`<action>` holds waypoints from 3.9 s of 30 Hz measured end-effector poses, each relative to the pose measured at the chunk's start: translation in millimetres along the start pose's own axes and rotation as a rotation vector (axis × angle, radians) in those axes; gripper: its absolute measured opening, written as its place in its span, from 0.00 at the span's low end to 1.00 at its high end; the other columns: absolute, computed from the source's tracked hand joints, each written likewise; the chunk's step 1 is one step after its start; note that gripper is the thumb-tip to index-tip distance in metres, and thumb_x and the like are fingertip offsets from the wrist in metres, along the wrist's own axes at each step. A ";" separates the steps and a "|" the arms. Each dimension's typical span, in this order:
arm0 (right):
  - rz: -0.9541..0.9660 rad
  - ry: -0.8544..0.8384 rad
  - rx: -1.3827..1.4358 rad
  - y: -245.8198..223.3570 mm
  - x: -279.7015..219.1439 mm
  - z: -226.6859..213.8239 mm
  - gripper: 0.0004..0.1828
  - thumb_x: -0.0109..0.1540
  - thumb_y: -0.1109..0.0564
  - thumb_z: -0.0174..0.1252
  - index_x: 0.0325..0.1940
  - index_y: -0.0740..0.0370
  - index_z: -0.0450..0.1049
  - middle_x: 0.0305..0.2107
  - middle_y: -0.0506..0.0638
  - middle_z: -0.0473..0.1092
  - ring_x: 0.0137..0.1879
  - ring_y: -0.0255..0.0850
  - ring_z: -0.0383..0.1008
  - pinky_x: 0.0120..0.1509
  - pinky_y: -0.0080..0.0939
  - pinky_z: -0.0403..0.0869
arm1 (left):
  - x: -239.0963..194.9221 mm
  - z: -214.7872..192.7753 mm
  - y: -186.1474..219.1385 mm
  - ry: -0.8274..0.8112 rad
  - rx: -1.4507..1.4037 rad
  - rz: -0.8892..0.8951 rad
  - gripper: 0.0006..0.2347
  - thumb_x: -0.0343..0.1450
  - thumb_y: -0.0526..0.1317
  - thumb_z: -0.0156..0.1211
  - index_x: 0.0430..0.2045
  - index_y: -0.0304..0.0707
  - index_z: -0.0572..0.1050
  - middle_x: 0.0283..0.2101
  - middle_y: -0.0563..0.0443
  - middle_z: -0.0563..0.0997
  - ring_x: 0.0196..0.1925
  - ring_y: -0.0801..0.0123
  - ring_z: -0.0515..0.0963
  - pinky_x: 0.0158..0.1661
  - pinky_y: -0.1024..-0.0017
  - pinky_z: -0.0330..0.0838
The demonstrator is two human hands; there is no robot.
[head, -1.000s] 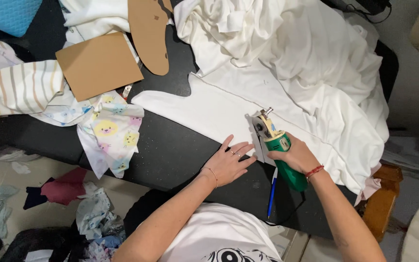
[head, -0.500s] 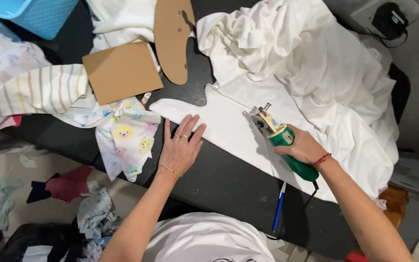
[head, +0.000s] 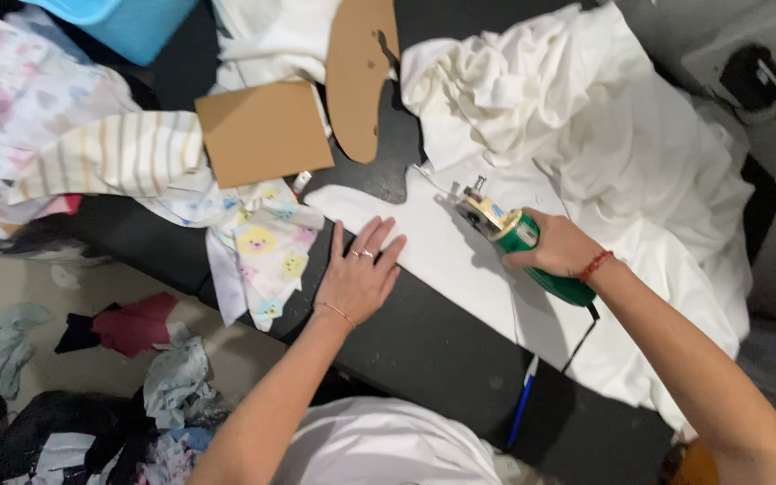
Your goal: Tracing patterns onto fabric with a pen and cutting them out using an electric rotary cutter
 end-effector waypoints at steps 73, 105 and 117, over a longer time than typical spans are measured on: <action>0.747 0.074 0.797 -30.9 -148.3 152.8 0.31 0.45 0.48 0.59 0.51 0.52 0.63 0.33 0.48 0.70 0.36 0.41 0.70 0.39 0.38 0.65 | -14.9 23.5 29.4 -0.347 -0.104 0.676 0.25 0.67 0.52 0.36 0.56 0.40 0.52 0.62 0.52 0.49 0.64 0.66 0.46 0.57 0.50 0.42; 0.678 0.147 0.748 -20.9 -133.5 132.9 0.29 0.37 0.44 0.66 0.35 0.60 0.66 0.28 0.59 0.69 0.42 0.52 0.69 0.43 0.47 0.66 | 0.6 28.2 31.9 -0.170 -0.327 0.487 0.12 0.67 0.44 0.45 0.43 0.47 0.65 0.45 0.50 0.64 0.50 0.67 0.63 0.55 0.57 0.50; 0.570 0.097 0.593 -15.0 -114.1 105.9 0.36 0.37 0.43 0.64 0.43 0.61 0.66 0.36 0.64 0.69 0.48 0.59 0.67 0.49 0.51 0.65 | 1.4 26.7 30.0 -0.157 -0.330 0.472 0.12 0.67 0.45 0.45 0.42 0.49 0.65 0.45 0.49 0.64 0.50 0.66 0.62 0.55 0.58 0.51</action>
Point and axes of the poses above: each hand's wrist, its own x-axis towards the middle knuckle, its own z-axis out of the palm, y = z × x, the point moved 9 cm from there along x, towards the middle knuckle
